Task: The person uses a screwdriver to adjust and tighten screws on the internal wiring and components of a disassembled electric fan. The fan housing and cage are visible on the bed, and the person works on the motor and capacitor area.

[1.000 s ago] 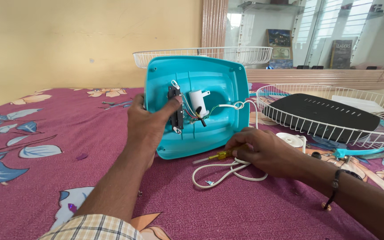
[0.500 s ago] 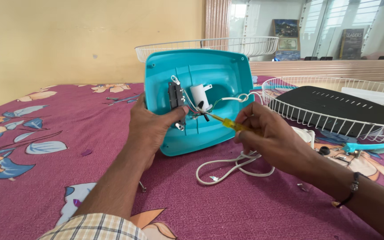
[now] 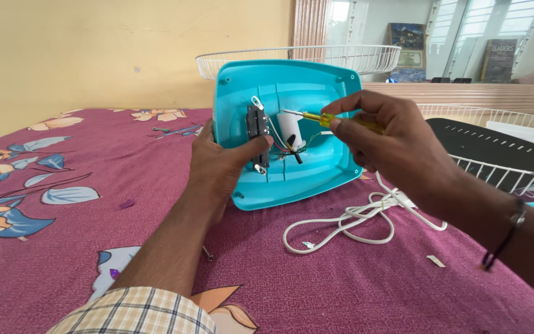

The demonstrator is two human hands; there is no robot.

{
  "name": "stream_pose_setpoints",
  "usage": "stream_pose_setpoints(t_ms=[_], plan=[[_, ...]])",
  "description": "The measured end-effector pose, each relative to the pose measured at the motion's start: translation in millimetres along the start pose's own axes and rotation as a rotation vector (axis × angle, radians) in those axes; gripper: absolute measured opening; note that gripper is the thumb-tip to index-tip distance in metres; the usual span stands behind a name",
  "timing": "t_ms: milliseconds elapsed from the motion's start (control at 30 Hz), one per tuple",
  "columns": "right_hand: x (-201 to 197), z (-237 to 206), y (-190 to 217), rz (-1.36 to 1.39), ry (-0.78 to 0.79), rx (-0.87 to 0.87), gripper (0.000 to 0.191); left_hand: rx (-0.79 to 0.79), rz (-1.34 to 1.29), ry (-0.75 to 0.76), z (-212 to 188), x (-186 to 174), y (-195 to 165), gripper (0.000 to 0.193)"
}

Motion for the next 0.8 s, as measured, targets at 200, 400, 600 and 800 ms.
stream_pose_setpoints(t_ms=[200, 400, 600, 800], plan=[[27, -19, -17, 0.008, -0.009, 0.016, 0.035, -0.089, -0.072, -0.06, -5, 2, -3, 0.053], [28, -26, -19, -0.011, 0.018, 0.004, 0.033, -0.201, -0.141, -0.122, -8, 4, -7, 0.058], [31, -32, -14, -0.161, 0.074, -0.044, 0.034, -0.178, -0.111, -0.034, -8, 6, -6, 0.054], [35, -31, -18, -0.09, 0.082, 0.035, 0.031, -0.146, -0.036, -0.034, -4, 7, -5, 0.051]])
Point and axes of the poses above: each hand's wrist, its own z-axis towards the middle knuckle, its own x-axis out of the palm, y = z × x, the point moved 4 cm from there along z, towards the middle knuckle, and after that the axes turned 4 degrees about z, right-handed, at the moved point
